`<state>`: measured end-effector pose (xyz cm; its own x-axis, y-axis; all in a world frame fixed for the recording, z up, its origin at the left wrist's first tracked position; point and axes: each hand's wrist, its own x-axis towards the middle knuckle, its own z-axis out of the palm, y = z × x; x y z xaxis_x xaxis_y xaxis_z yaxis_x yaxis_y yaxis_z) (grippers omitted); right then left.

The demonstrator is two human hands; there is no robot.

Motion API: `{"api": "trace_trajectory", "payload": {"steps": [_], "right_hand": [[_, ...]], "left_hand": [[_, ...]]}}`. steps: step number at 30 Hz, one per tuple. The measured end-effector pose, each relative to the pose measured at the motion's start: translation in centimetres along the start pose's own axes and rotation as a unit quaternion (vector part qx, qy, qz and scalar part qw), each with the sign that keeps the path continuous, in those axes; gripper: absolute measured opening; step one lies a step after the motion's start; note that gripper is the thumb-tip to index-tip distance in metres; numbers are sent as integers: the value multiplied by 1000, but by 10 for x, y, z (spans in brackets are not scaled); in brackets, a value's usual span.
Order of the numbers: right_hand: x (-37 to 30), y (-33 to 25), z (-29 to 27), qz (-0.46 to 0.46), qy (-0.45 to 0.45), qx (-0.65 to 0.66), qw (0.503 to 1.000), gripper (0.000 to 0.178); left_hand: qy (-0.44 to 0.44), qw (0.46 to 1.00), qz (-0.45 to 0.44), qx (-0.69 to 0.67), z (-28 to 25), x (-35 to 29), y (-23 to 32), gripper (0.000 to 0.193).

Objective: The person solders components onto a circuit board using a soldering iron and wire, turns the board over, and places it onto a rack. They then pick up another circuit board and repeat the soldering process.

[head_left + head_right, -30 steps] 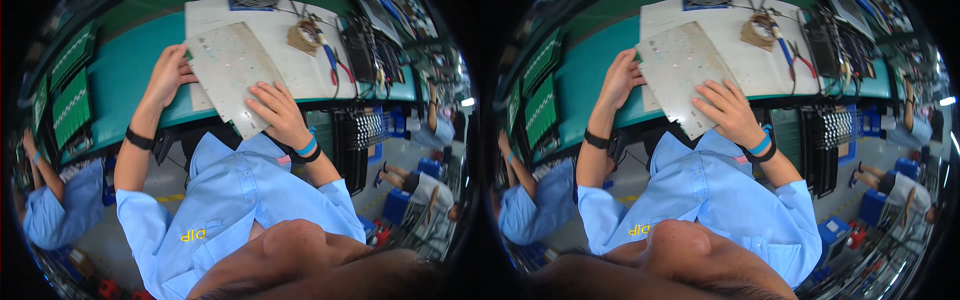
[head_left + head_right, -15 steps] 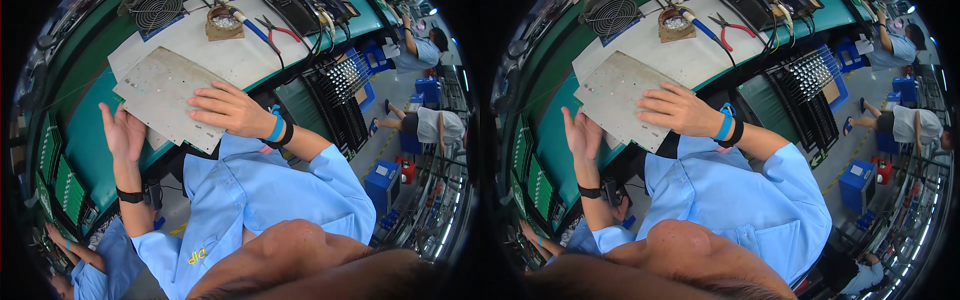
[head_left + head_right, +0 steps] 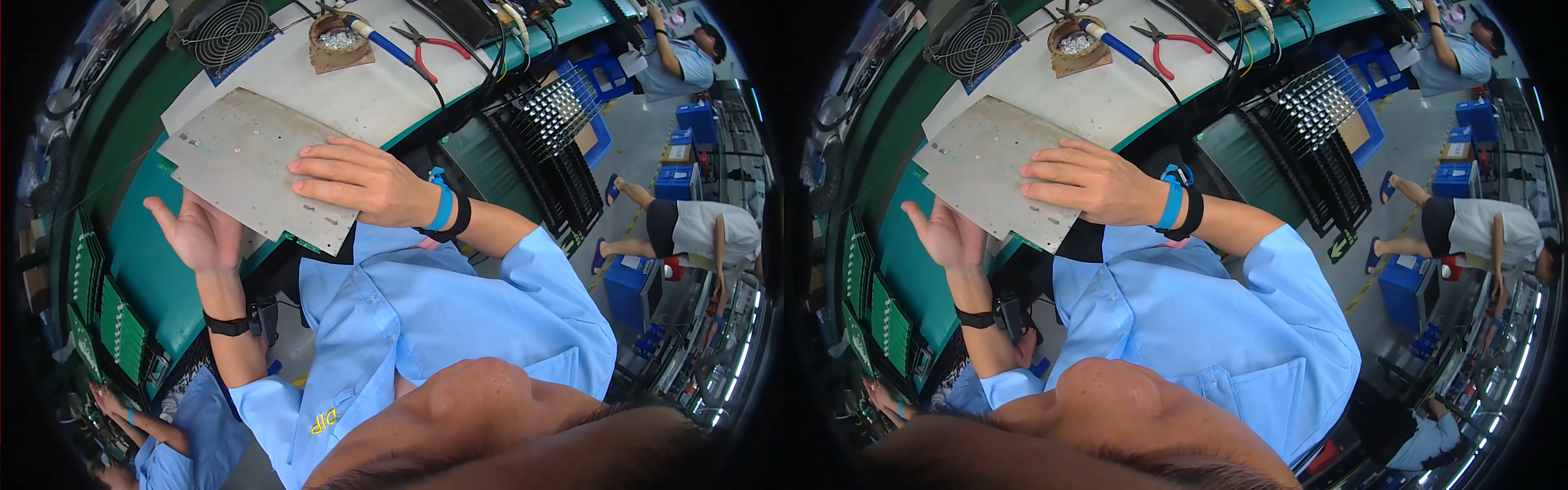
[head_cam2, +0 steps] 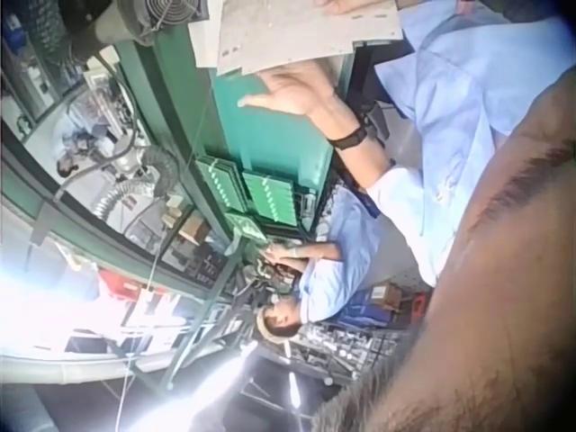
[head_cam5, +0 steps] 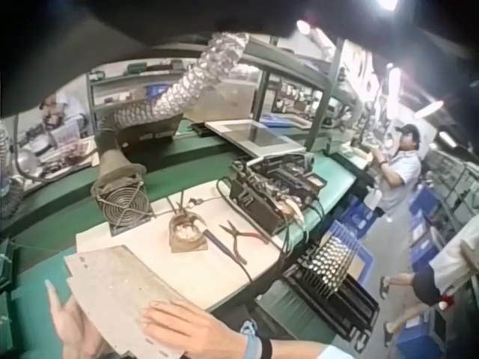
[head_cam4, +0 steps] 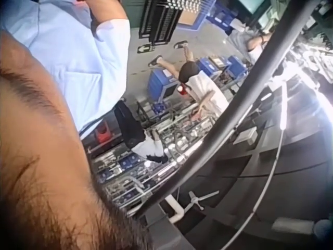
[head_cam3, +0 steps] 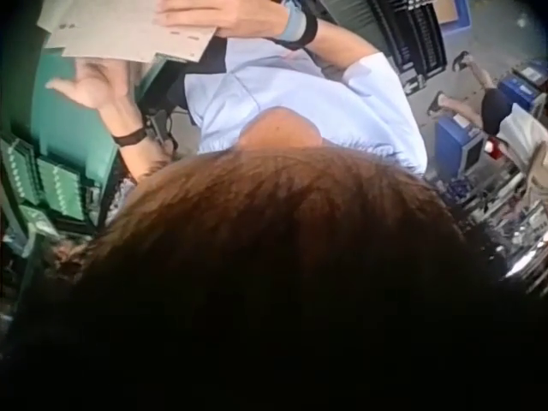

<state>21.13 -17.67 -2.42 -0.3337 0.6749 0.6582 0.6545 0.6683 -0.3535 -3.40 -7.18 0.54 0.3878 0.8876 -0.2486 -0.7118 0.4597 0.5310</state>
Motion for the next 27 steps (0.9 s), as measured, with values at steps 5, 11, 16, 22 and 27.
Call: {"api": "trace_trajectory", "payload": {"steps": [5,11,16,22,27], "right_hand": [[11,-6,4,33,104,114,987,41],[20,-37,6,287,194,324,881,32],[21,-43,23,323,274,490,762,33],[15,-47,30,394,340,635,571,42],[9,-47,34,417,321,657,539,44]], "left_hand": [[-347,936,-6,-61,-7,14,4,102],[-76,903,203,372,51,1,-24,92],[-75,647,313,691,51,9,-48,76],[-102,467,289,829,41,18,-54,65],[-111,412,231,874,39,20,-57,68]]}}
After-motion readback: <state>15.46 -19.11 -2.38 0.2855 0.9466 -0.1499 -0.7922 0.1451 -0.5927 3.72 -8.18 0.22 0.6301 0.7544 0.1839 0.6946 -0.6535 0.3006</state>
